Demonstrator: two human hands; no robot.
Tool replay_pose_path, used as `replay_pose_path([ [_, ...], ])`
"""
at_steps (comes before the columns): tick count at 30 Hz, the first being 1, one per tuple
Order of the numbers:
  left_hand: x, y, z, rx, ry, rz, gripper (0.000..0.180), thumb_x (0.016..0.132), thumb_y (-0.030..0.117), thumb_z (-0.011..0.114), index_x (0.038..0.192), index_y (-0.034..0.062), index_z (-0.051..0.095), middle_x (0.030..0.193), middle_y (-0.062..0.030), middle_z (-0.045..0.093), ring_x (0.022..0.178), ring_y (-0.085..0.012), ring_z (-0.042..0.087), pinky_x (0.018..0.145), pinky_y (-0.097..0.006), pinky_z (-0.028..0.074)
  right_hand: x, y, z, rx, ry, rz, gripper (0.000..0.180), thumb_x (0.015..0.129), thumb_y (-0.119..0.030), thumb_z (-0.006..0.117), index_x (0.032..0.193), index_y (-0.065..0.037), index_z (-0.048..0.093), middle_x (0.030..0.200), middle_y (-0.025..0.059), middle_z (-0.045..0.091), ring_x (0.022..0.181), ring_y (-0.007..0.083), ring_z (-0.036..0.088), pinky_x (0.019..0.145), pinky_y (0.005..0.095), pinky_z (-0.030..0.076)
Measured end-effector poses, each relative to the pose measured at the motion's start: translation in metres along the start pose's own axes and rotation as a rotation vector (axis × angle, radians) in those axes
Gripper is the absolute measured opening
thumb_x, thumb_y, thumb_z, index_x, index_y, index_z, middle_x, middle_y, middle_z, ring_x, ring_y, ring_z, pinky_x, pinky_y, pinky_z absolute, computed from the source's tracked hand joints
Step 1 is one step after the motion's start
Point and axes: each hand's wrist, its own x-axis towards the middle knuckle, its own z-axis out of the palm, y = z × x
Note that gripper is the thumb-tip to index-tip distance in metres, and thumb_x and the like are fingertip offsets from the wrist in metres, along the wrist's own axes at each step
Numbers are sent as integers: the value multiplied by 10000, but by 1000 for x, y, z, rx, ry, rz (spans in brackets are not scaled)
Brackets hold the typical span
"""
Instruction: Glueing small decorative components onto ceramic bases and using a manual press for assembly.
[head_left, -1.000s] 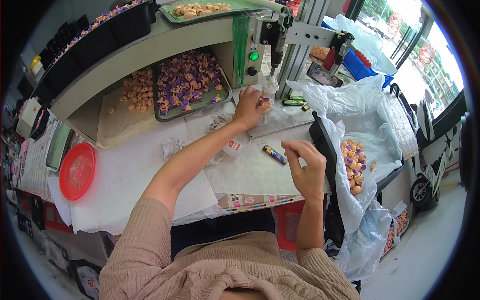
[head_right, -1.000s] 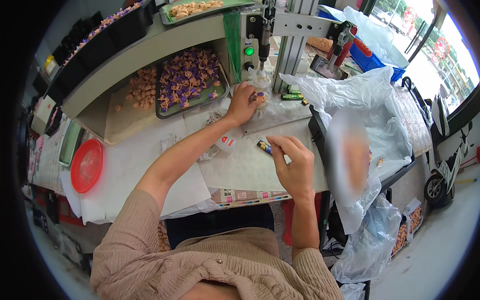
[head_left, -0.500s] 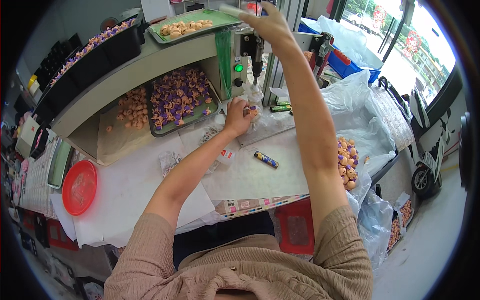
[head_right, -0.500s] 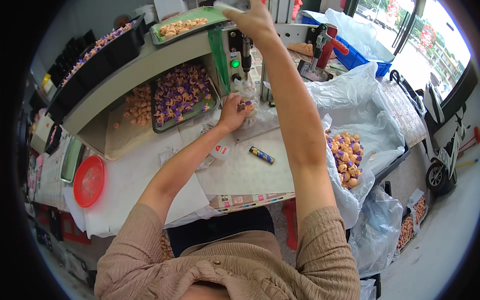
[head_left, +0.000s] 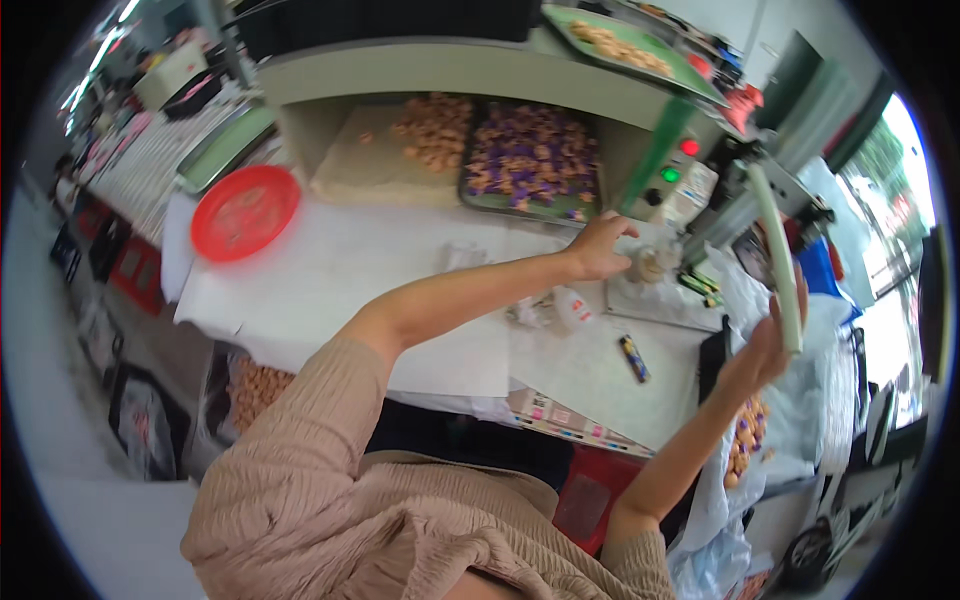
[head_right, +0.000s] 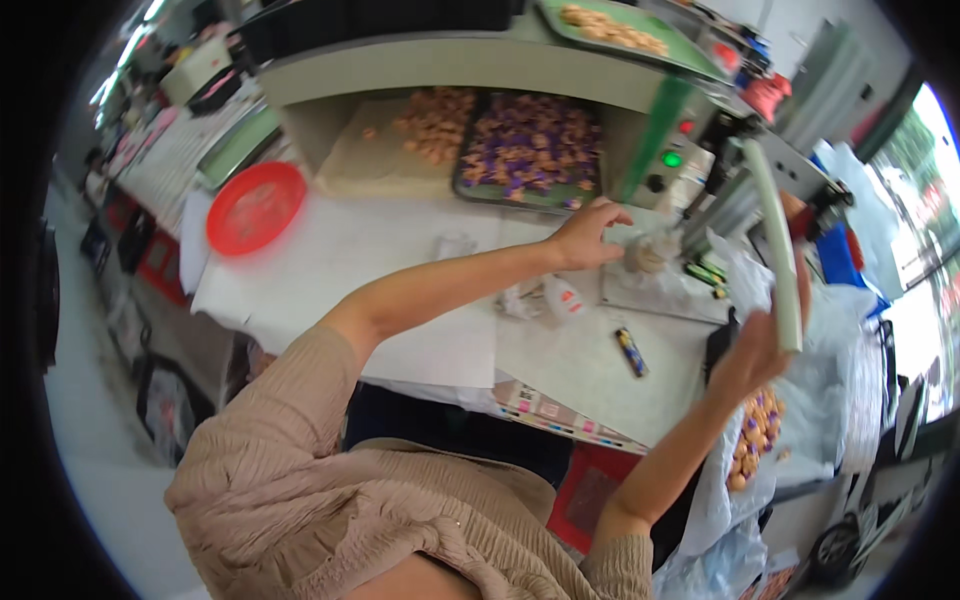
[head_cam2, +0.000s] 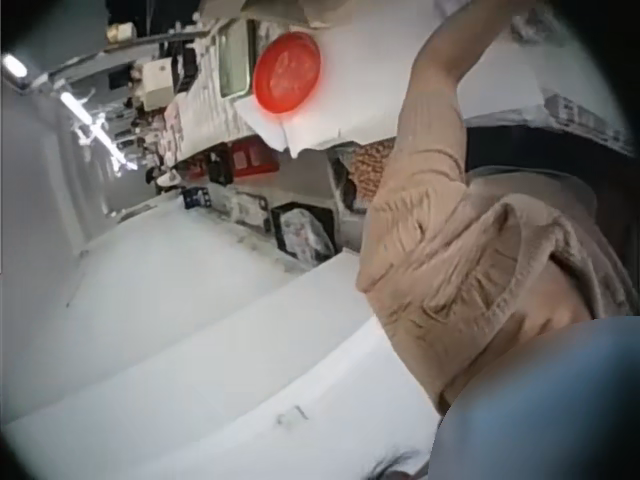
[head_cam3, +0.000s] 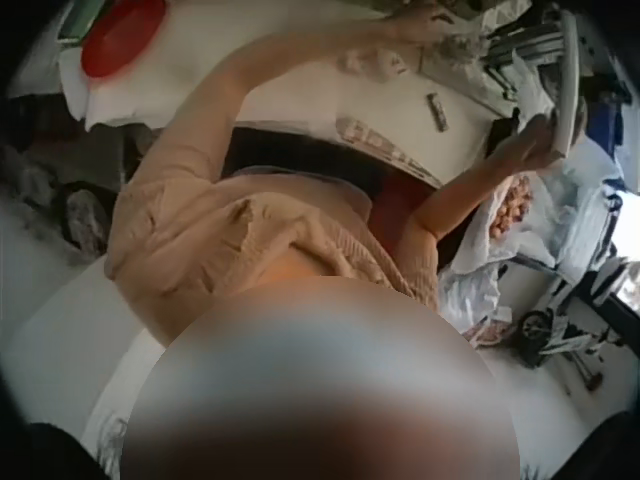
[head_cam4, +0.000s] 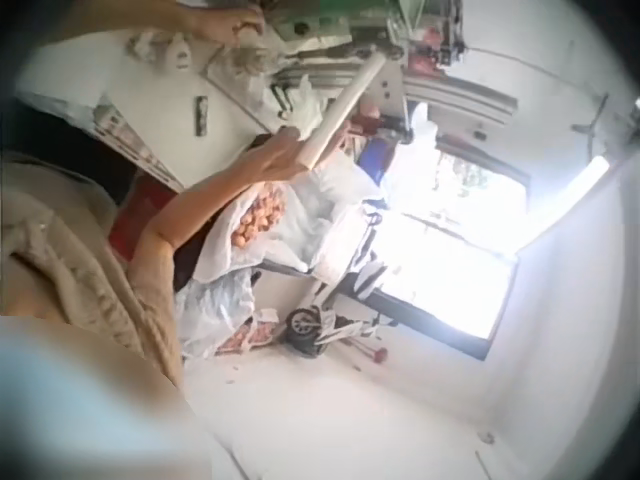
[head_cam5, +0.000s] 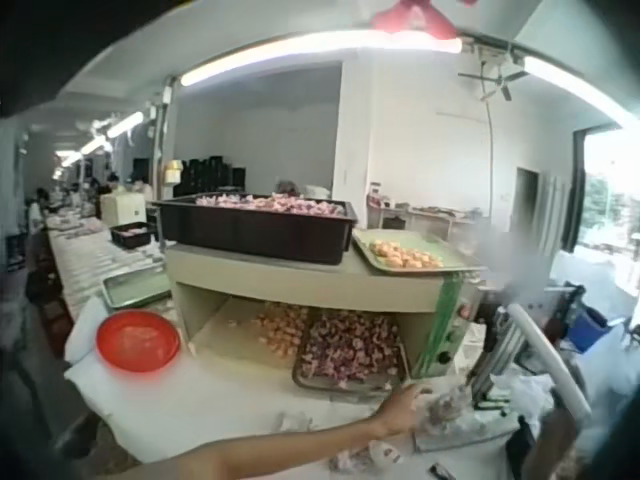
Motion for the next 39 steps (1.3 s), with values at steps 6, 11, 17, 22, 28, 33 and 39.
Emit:
replay_pose_path([
  [6, -49, -54, -136, 446, 413, 168, 408, 658, 119, 711, 1042, 57, 587, 1087, -147, 542, 1063, -333, 486, 925, -432, 394, -93, -30, -38, -225, -278, 407, 287, 964, -130, 494, 1149, 63, 597, 1073, 116, 643, 972, 179, 593, 866, 301, 469],
  [11, -91, -121, -244, 769, 483, -159, 586, 675, 227, 731, 1196, 34, 545, 1220, -203, 500, 1158, -376, 445, 974, -460, 394, -143, -51, -25, -49, -348, 641, 184, 923, -37, 543, 1058, 59, 622, 939, 103, 661, 833, 142, 604, 773, 258, 485],
  [17, -83, -169, -270, 854, 340, -240, 721, 691, 413, 704, 1321, 161, 463, 1331, -163, 414, 1217, -402, 395, 1011, -489, 384, -154, -78, 13, 48, -457, 651, 146, 919, -19, 566, 1029, 49, 633, 914, 101, 658, 773, 132, 603, 710, 249, 495],
  [22, -62, -166, -263, 970, 277, -337, 551, 740, 367, 664, 1263, 267, 521, 1287, -92, 438, 1232, -377, 379, 986, -523, 388, -162, -93, 40, 45, -622, 575, 122, 887, 12, 578, 984, 52, 640, 864, 105, 663, 741, 143, 607, 682, 249, 490],
  [28, -64, -159, -278, 1000, 266, -336, 326, 791, 185, 620, 1114, 207, 586, 1212, -83, 461, 1162, -359, 439, 869, -509, 468, -170, -100, 49, 41, -641, 617, 116, 875, 14, 594, 970, 51, 649, 844, 110, 670, 725, 135, 608, 677, 240, 481],
  [33, -67, -162, -288, 1039, 358, -198, 243, 788, 145, 613, 1030, 155, 591, 1170, -103, 480, 1065, -381, 505, 796, -468, 515, -168, -98, 46, 21, -604, 620, 121, 834, 19, 633, 947, 25, 674, 800, 104, 689, 659, 146, 602, 632, 249, 472],
  [39, -83, -160, -291, 1032, 258, -322, 222, 813, 161, 593, 1033, 134, 598, 1077, -121, 560, 964, -367, 564, 773, -435, 516, -169, -97, 33, 42, -659, 599, 117, 872, -6, 611, 964, 47, 660, 818, 96, 678, 704, 122, 613, 652, 233, 480],
])
